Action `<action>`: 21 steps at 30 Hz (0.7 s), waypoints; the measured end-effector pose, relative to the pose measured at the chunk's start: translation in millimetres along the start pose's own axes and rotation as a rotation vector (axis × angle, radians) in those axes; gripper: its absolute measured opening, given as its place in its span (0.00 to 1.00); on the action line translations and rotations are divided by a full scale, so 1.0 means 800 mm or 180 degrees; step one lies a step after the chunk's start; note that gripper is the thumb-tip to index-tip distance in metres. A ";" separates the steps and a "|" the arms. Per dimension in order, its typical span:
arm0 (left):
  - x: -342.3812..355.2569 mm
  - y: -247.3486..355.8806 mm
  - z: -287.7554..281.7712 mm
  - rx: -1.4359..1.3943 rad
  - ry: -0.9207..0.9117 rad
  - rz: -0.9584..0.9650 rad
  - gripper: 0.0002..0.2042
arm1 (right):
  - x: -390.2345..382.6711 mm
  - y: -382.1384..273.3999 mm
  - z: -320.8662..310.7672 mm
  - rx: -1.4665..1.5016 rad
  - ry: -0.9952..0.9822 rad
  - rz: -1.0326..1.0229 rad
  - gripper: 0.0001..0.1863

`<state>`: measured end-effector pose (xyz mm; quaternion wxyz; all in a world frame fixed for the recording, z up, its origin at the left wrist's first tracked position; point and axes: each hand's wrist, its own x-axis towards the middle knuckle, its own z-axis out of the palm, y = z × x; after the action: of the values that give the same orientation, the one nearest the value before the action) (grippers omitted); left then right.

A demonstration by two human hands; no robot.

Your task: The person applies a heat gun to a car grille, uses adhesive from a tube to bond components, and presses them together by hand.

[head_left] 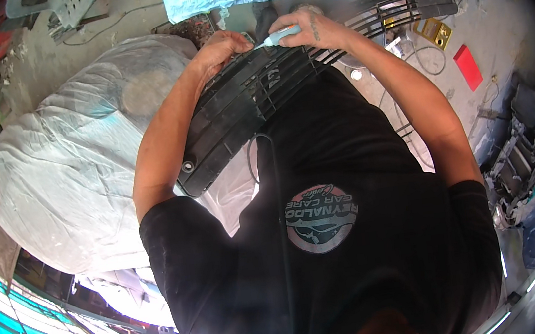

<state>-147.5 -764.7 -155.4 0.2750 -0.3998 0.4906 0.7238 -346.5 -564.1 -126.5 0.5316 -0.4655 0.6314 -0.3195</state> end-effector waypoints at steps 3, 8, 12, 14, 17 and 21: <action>-0.003 0.004 0.001 0.0024 -0.0001 0.0000 0.03 | -0.001 0.000 0.001 -0.0051 0.0044 -0.0004 0.23; 0.001 -0.002 0.000 -0.0077 -0.0018 0.0029 0.02 | -0.002 0.001 0.004 -0.0104 0.0075 0.0014 0.24; 0.005 -0.003 -0.004 -0.0083 -0.0095 0.0015 0.02 | -0.003 0.000 0.004 -0.0146 0.0123 0.0047 0.24; 0.008 -0.004 -0.006 -0.0008 -0.0099 0.0025 0.02 | -0.005 0.000 0.005 -0.0128 0.0140 0.0056 0.24; 0.015 -0.014 -0.009 -0.0080 -0.0091 0.0026 0.02 | -0.005 0.001 0.007 -0.0124 0.0148 0.0041 0.23; 0.010 -0.007 -0.007 -0.0010 -0.0070 0.0030 0.02 | -0.007 0.003 0.008 -0.0063 0.0138 0.0051 0.22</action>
<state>-145.8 -767.8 -166.3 0.2763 -0.3899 0.4883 0.7302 -340.7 -557.6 -128.1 0.5157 -0.4586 0.6496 -0.3190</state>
